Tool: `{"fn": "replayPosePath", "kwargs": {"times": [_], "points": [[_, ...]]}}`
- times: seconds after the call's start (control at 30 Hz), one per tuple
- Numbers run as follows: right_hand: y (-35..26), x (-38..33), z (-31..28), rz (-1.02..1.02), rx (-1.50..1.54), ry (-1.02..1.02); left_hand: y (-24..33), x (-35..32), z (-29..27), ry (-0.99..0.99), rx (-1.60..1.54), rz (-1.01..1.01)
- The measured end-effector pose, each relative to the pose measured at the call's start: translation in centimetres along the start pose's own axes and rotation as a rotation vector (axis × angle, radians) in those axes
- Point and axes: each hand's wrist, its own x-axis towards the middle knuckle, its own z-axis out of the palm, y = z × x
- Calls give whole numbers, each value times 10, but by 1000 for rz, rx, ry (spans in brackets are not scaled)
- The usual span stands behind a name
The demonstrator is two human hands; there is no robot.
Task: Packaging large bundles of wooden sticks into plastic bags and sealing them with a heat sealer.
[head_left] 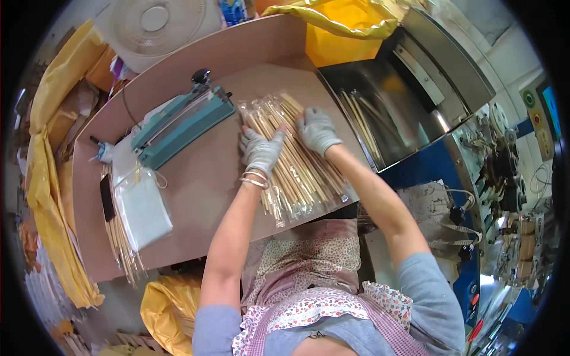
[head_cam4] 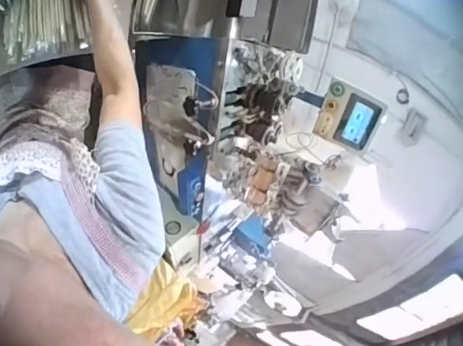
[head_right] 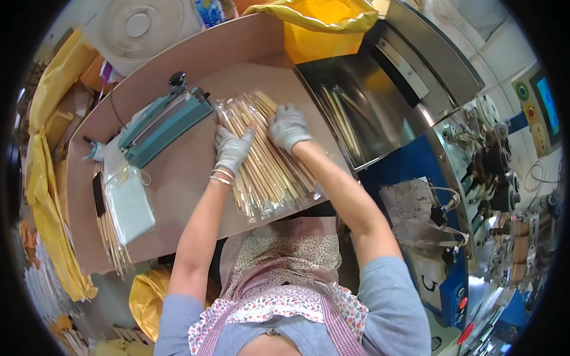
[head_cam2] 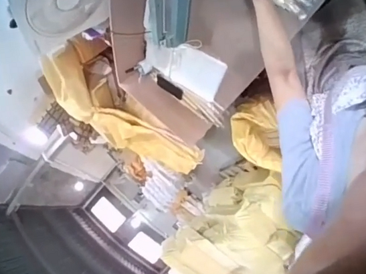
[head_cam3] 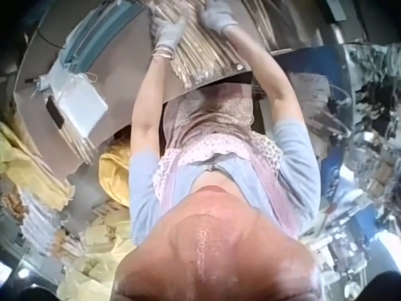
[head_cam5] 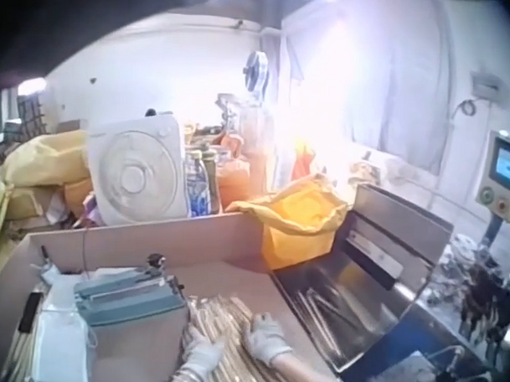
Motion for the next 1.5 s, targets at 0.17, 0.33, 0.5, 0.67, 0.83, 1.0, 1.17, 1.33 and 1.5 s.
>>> {"fn": "replayPosePath", "kwargs": {"times": [0.17,0.33,0.5,0.67,0.83,1.0,1.17,1.33,1.5], "points": [[-52,-49,5,219,420,-332,-32,-30,-20,-66,-641,-161],[-75,-84,15,254,1183,-557,-84,-60,-29,-223,-1065,104],[-99,-112,-22,95,1417,-516,-71,-97,-58,-272,-1118,372],[-143,-132,-104,-334,1411,-243,-48,-121,-103,-102,-1136,693],[-138,-127,-110,-583,1321,-186,-66,-96,-136,136,-237,1067],[-130,-113,-97,-692,1216,-187,-74,-89,-135,27,-395,1138],[-156,-116,-103,-672,1148,-69,-61,-84,-134,113,-169,1196],[-183,-158,-140,-334,1280,-276,-59,-138,-168,-469,-559,648],[-142,-177,-103,-99,1150,-744,-100,-191,-94,81,-41,842]]}}
